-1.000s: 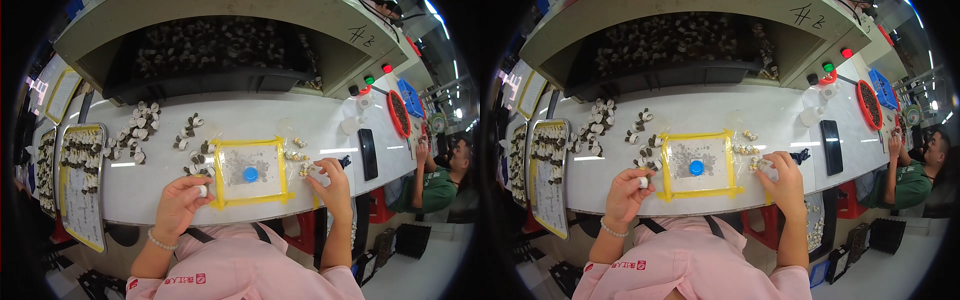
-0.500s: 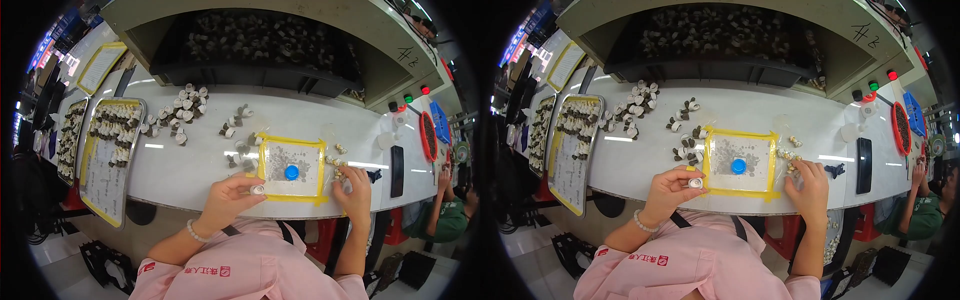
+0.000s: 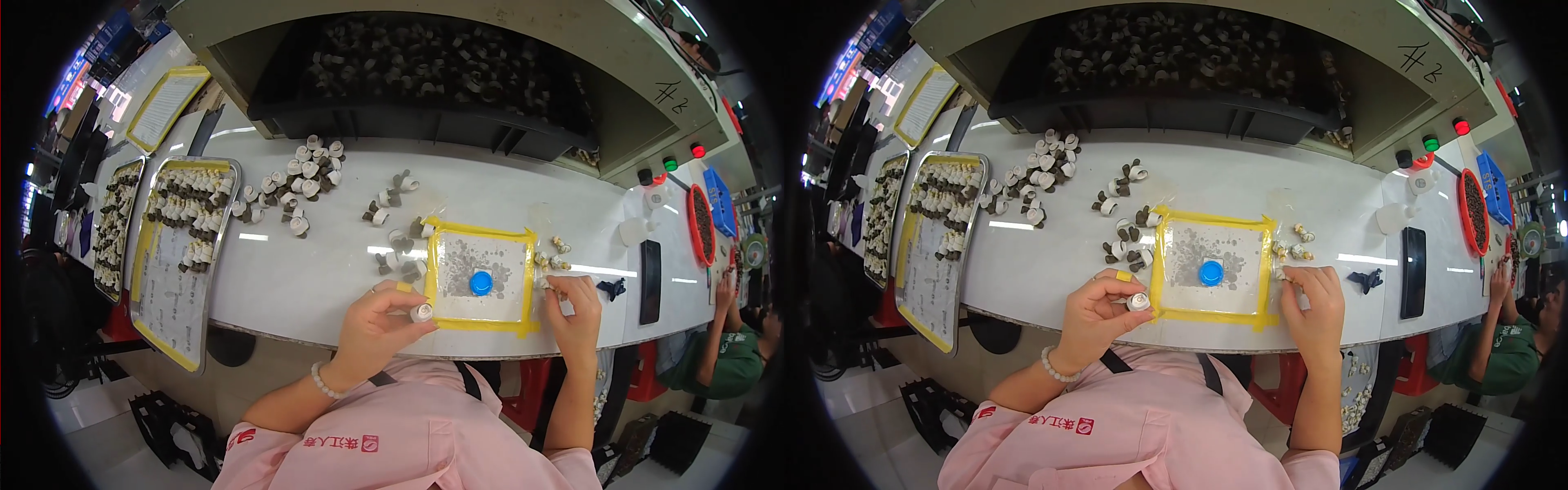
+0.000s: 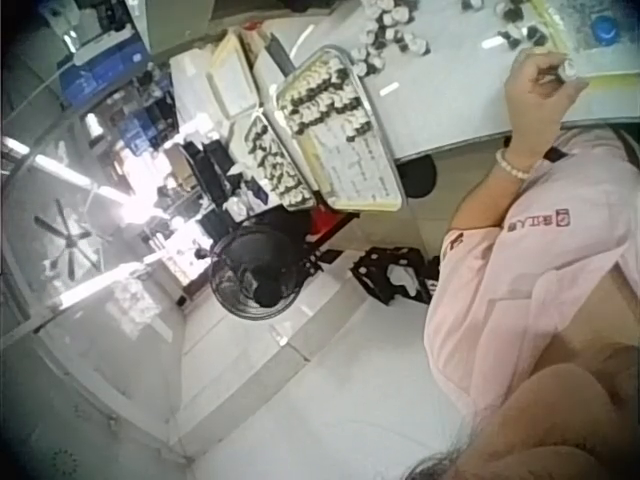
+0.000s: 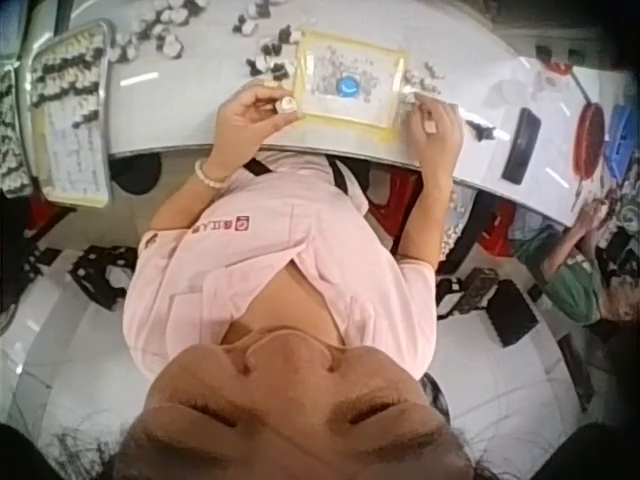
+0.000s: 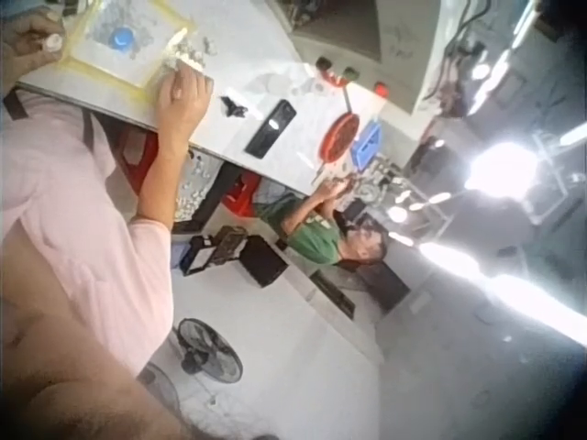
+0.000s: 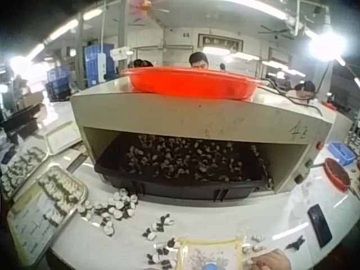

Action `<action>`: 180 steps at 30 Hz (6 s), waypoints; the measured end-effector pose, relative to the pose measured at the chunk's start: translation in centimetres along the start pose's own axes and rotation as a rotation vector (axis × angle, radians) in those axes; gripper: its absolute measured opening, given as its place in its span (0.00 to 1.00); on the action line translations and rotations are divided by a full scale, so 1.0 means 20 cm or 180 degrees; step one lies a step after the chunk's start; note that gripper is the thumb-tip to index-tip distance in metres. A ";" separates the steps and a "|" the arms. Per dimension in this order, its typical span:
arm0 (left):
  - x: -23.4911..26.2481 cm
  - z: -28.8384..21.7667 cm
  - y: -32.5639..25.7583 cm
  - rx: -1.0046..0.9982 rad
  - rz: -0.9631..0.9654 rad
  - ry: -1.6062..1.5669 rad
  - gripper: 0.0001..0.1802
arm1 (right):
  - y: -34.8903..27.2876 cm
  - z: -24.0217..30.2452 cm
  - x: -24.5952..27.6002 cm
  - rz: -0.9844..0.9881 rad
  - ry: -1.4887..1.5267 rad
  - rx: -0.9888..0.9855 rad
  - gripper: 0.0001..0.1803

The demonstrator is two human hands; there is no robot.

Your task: The person assembles small plastic components by hand, taking them from a parts bin and placing them into an assembly tray.

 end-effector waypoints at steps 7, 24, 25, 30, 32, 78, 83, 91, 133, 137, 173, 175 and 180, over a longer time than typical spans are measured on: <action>0.02 -0.01 -0.01 -0.0309 -0.0038 0.0495 0.17 | -0.03 0.06 -0.04 0.0694 0.1198 -0.0542 0.10; 0.01 0.04 -0.01 0.0740 0.0294 -0.0423 0.16 | -0.01 0.05 -0.06 0.0498 0.0335 -0.0066 0.15; 0.01 0.05 -0.01 0.0747 0.0335 -0.0462 0.16 | 0.00 0.05 -0.07 0.0498 0.0310 -0.0022 0.15; -0.03 0.09 0.00 0.0822 0.0067 -0.0694 0.12 | 0.02 0.08 -0.07 0.0261 0.0734 -0.0293 0.13; -0.02 0.12 0.01 0.0814 0.0104 -0.0869 0.12 | 0.05 0.12 -0.06 0.0296 0.0809 -0.0029 0.13; -0.03 0.17 0.00 0.0654 -0.0004 -0.1277 0.14 | 0.08 0.37 -0.11 0.0963 0.2515 0.0082 0.16; -0.03 0.18 -0.01 0.0598 -0.0139 -0.1185 0.11 | 0.06 0.40 -0.13 0.1115 0.2436 0.0051 0.15; -0.03 0.18 -0.01 0.0570 -0.0116 -0.1163 0.10 | 0.02 0.40 -0.19 0.1195 0.2664 -0.0200 0.14; -0.09 0.14 -0.02 0.1003 -0.0085 -0.0836 0.11 | -0.03 0.38 -0.16 0.0910 0.1898 0.0345 0.23; -0.08 0.14 -0.02 0.0965 -0.0017 -0.0796 0.11 | -0.02 0.38 -0.16 0.0961 0.1915 0.0406 0.22; -0.09 0.14 -0.01 0.0899 0.0071 -0.0644 0.09 | -0.02 0.38 -0.15 0.1076 0.1877 0.0305 0.21; -0.09 0.14 -0.01 0.0907 0.0059 -0.0673 0.09 | -0.02 0.38 -0.16 0.1070 0.1881 0.0309 0.21; -0.09 0.14 -0.01 0.0925 0.0084 -0.0694 0.09 | -0.02 0.38 -0.16 0.1136 0.1942 0.0226 0.20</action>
Point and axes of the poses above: each hand's wrist, its own y-axis towards the middle knuckle, its own x-axis out of the back of the hand, z = x × y, the point moved 3 cm from there along y, towards the middle knuckle, and after that the axes turned 4 degrees about -y, right-handed, at the moved point
